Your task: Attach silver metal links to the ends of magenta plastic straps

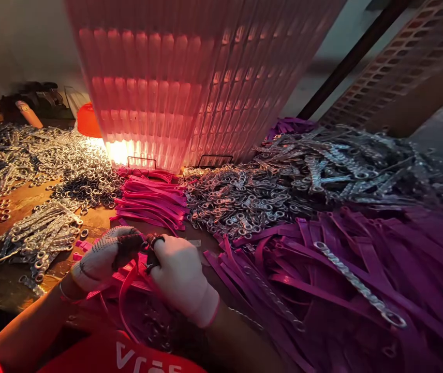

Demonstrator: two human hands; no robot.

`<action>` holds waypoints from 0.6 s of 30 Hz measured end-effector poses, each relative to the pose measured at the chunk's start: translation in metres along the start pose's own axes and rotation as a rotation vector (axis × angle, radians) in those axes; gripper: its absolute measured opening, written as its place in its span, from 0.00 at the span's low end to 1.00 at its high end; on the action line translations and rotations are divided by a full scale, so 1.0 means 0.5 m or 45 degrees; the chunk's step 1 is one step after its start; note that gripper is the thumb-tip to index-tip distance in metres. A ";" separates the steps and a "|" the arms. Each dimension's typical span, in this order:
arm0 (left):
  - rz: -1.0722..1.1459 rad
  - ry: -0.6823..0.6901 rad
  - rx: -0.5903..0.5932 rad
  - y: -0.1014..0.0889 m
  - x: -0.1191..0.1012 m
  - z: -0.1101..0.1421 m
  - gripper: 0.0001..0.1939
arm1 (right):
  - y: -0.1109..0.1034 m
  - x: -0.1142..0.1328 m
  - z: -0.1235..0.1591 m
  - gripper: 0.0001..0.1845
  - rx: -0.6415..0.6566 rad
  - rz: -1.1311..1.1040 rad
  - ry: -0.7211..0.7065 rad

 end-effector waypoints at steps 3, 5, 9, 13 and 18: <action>-0.138 -0.010 0.013 0.006 -0.011 -0.003 0.16 | -0.001 0.001 0.002 0.06 0.018 0.124 -0.030; -0.372 0.052 0.027 0.014 -0.024 -0.003 0.16 | 0.001 0.005 0.005 0.05 -0.030 0.253 -0.083; -0.934 0.333 -0.019 0.029 -0.038 0.003 0.16 | 0.008 0.011 0.012 0.08 -0.073 0.404 -0.211; -1.394 0.551 0.003 0.041 -0.019 0.002 0.07 | 0.010 -0.011 0.014 0.06 0.096 0.310 -0.150; -0.945 0.315 0.215 0.032 0.005 -0.023 0.16 | -0.006 -0.030 0.008 0.09 0.277 0.208 0.016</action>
Point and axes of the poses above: each hand's wrist, its own z-axis away from the middle knuckle, its own y-axis out of the palm, x = y × z, the point moved 6 cm from there along -z, towards the middle knuckle, and after that the axes turned 6 degrees about -y, right-handed, at the moved point
